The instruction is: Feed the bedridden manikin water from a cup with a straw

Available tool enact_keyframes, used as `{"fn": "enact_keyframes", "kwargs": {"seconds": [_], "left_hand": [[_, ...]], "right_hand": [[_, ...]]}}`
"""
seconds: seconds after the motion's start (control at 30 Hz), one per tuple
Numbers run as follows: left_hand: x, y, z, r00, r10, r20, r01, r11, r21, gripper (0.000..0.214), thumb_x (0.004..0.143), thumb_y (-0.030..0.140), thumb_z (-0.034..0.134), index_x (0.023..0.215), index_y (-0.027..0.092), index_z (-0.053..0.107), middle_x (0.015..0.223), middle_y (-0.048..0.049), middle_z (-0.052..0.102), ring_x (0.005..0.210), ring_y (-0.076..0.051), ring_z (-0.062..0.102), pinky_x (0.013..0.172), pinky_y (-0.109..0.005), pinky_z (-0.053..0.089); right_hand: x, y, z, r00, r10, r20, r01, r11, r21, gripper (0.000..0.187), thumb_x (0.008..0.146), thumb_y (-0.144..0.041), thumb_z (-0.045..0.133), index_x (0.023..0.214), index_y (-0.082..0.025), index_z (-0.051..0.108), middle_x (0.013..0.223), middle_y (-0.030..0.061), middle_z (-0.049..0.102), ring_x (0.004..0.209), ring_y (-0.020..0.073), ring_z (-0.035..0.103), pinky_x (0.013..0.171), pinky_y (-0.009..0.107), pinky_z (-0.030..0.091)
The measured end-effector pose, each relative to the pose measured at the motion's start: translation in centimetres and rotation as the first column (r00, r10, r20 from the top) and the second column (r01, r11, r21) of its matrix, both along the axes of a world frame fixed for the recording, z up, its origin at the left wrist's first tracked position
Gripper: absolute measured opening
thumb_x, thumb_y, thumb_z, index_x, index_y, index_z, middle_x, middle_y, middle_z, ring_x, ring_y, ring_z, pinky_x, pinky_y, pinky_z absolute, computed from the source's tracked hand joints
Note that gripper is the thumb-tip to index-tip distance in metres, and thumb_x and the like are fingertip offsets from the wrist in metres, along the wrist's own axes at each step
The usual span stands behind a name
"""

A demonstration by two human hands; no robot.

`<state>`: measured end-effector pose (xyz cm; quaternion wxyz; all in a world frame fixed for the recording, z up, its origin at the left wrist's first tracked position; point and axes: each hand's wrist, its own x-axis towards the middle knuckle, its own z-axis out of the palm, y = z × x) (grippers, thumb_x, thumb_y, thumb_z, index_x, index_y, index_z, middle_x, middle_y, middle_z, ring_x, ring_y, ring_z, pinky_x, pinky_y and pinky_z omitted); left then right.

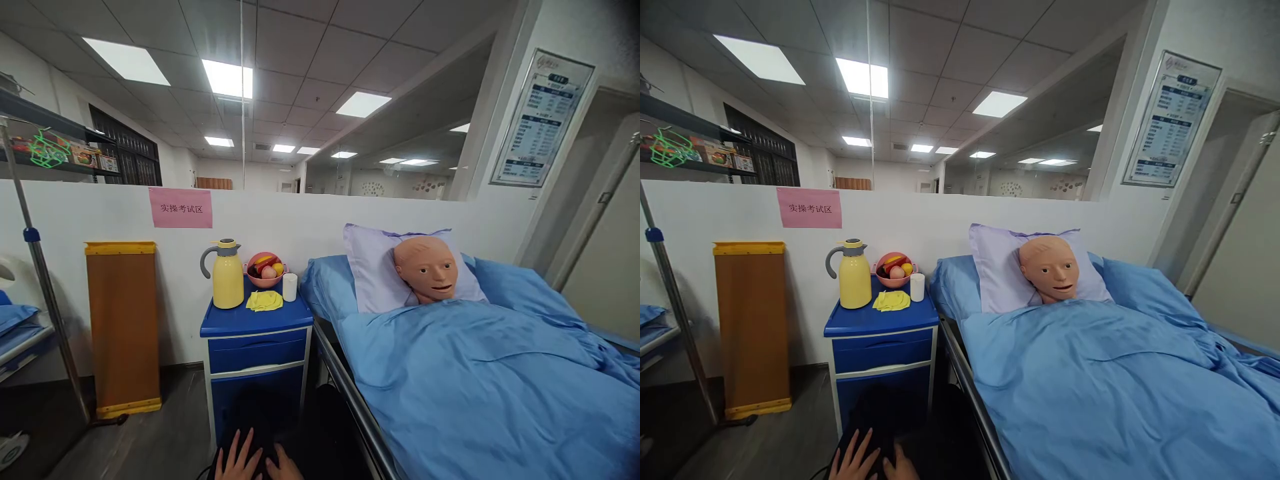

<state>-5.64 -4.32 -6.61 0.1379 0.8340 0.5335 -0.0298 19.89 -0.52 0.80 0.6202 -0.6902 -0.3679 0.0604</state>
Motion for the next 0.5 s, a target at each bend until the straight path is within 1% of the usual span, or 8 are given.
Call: {"fn": "enact_keyframes", "kwargs": {"seconds": [0.07, 0.13, 0.2, 0.27, 0.33, 0.43, 0.5], "left_hand": [[-0.1, 0.0, 0.0, 1.000, 0.000, 0.013, 0.000, 1.000, 0.003, 0.055, 0.088, 0.035, 0.038, 0.141, 0.043, 0.050, 0.161, 0.0064, 0.023, 0.150, -0.032, 0.018, 0.116, -0.065, 0.020], [-0.2, -0.1, 0.1, 0.999, -0.019, 0.036, 0.019, 1.000, 0.015, 0.054, 0.089, 0.036, 0.038, 0.141, 0.042, 0.050, 0.161, 0.0061, 0.024, 0.150, -0.033, 0.019, 0.116, -0.065, 0.020], [-0.3, -0.1, 0.1, 0.998, -0.031, 0.051, 0.029, 0.999, 0.030, 0.053, 0.089, 0.036, 0.038, 0.141, 0.041, 0.051, 0.161, 0.0056, 0.024, 0.150, -0.033, 0.019, 0.116, -0.065, 0.020], [-0.3, -0.2, 0.1, 0.998, -0.029, 0.048, 0.027, 0.999, 0.034, 0.053, 0.089, 0.036, 0.038, 0.141, 0.041, 0.051, 0.161, 0.0056, 0.025, 0.150, -0.033, 0.019, 0.116, -0.065, 0.021], [-0.4, -0.1, -0.1, 0.999, -0.024, 0.048, 0.023, 0.999, 0.038, 0.053, 0.090, 0.036, 0.038, 0.141, 0.041, 0.051, 0.161, 0.0060, 0.025, 0.150, -0.032, 0.019, 0.117, -0.064, 0.021], [-0.5, -0.1, -0.3, 0.997, -0.028, 0.072, 0.025, 0.999, 0.042, 0.052, 0.091, 0.038, 0.037, 0.140, 0.041, 0.052, 0.161, 0.0056, 0.025, 0.150, -0.033, 0.020, 0.117, -0.063, 0.022], [-0.6, -0.1, -0.5, 0.996, -0.031, 0.084, 0.027, 0.999, 0.042, 0.051, 0.091, 0.039, 0.038, 0.140, 0.040, 0.053, 0.161, 0.0051, 0.026, 0.150, -0.033, 0.021, 0.117, -0.064, 0.021]], "right_hand": [[1.4, 0.6, 1.0, 0.999, -0.034, -0.002, 0.034, 0.999, 0.014, 0.021, 0.098, -0.042, 0.052, 0.109, -0.032, 0.067, 0.125, 0.0024, 0.064, 0.128, 0.0309, 0.054, 0.086, 0.043, 0.055], [2.5, 1.0, 1.9, 0.998, -0.062, -0.003, 0.062, 0.998, 0.024, 0.020, 0.096, -0.042, 0.056, 0.110, -0.033, 0.066, 0.127, 0.0019, 0.063, 0.128, 0.0314, 0.054, 0.086, 0.043, 0.055], [3.5, 1.3, 2.5, 0.996, -0.084, -0.005, 0.084, 0.996, 0.028, 0.021, 0.097, -0.043, 0.053, 0.107, -0.032, 0.067, 0.125, 0.0017, 0.064, 0.129, 0.0329, 0.053, 0.086, 0.044, 0.055], [4.4, 1.6, 3.1, 0.995, -0.099, -0.007, 0.099, 0.995, 0.027, 0.025, 0.099, -0.045, 0.047, 0.104, -0.032, 0.068, 0.123, 0.0018, 0.066, 0.130, 0.0349, 0.051, 0.086, 0.045, 0.054], [5.1, 1.8, 3.7, 0.994, -0.106, -0.009, 0.106, 0.994, 0.021, 0.029, 0.100, -0.046, 0.043, 0.104, -0.032, 0.069, 0.124, 0.0020, 0.066, 0.130, 0.0346, 0.051, 0.087, 0.046, 0.053], [6.1, 2.1, 4.4, 0.996, -0.093, -0.007, 0.094, 0.996, 0.004, 0.022, 0.097, -0.043, 0.054, 0.112, -0.033, 0.066, 0.128, 0.0018, 0.063, 0.129, 0.0316, 0.053, 0.089, 0.044, 0.054], [6.8, 2.3, 4.8, 0.997, -0.073, -0.004, 0.073, 0.997, -0.013, 0.021, 0.095, -0.040, 0.059, 0.114, -0.032, 0.065, 0.127, 0.0019, 0.062, 0.128, 0.0313, 0.054, 0.089, 0.043, 0.055]]}}
